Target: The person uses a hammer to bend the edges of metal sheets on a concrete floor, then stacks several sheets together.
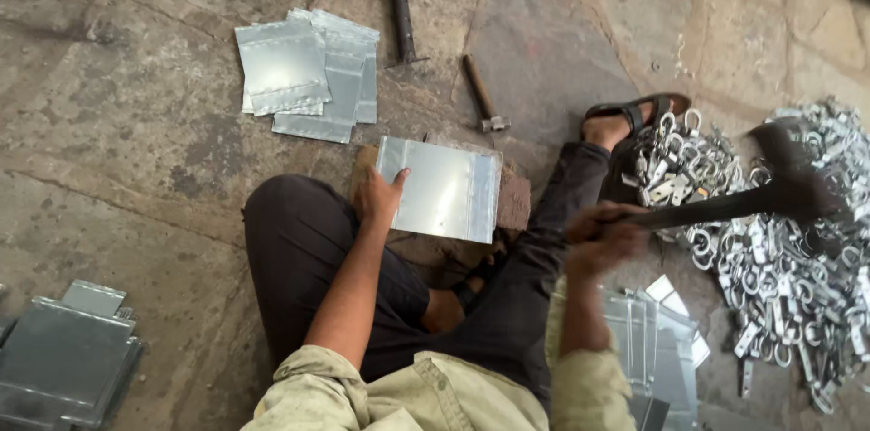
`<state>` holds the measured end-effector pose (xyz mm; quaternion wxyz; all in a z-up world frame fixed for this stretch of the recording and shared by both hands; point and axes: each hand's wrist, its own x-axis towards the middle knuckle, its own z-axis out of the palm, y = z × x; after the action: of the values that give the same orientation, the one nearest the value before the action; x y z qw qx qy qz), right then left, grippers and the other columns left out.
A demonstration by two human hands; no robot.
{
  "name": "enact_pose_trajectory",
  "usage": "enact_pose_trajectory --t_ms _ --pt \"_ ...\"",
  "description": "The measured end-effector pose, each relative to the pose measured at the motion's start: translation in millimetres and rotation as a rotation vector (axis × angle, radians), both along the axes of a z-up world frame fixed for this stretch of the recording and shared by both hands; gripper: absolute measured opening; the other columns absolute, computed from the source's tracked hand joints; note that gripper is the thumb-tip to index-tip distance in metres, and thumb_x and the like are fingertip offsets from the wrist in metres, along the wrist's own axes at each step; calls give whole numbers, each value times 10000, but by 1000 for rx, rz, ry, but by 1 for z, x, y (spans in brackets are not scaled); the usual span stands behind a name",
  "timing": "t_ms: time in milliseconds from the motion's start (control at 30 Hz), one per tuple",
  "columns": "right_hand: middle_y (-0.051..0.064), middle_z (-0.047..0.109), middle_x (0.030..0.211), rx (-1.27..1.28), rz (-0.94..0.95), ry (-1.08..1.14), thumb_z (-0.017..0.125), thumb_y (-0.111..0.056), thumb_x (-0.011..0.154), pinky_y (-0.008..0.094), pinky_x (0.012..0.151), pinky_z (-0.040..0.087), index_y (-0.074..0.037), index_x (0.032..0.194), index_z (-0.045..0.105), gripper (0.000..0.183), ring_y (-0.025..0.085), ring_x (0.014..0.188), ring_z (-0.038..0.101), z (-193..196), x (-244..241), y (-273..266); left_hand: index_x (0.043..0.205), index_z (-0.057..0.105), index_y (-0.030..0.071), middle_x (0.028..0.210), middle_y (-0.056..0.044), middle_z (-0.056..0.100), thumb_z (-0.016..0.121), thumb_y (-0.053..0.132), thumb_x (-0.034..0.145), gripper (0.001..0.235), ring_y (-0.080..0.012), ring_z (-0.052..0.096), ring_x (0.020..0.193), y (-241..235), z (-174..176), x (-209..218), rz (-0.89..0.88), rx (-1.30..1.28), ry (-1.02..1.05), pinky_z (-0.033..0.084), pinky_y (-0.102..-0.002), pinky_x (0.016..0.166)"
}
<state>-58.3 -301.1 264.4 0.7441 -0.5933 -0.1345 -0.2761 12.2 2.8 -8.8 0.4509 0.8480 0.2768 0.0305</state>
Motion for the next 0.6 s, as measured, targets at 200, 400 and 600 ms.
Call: enact_pose_trajectory --t_ms 200,400,600 --pt "0 536 691 -648 47 690 503 -365 1072 282 455 386 -67 981 617 331 101 524 468 -92 -6 24 1301 566 -52 1128 -309 704 742 695 847 891 -473 692 1036 1 13 -6 -14 57 -16 568 -532 854" --pt "4 543 710 -428 -6 788 479 -420 1096 271 461 416 -69 934 594 403 86 534 504 39 -3 24 1388 492 -30 1200 -315 666 789 627 786 939 -482 659 1086 14 13 -6 -80 35 45 536 -557 887" --pt "33 530 745 -53 -24 -103 484 -496 1086 255 413 325 -114 1053 528 386 75 505 399 26 -16 29 1464 393 -71 1295 -336 610 847 608 766 1074 -496 611 1170 11 10 -3 -88 3 -44 507 -540 952"
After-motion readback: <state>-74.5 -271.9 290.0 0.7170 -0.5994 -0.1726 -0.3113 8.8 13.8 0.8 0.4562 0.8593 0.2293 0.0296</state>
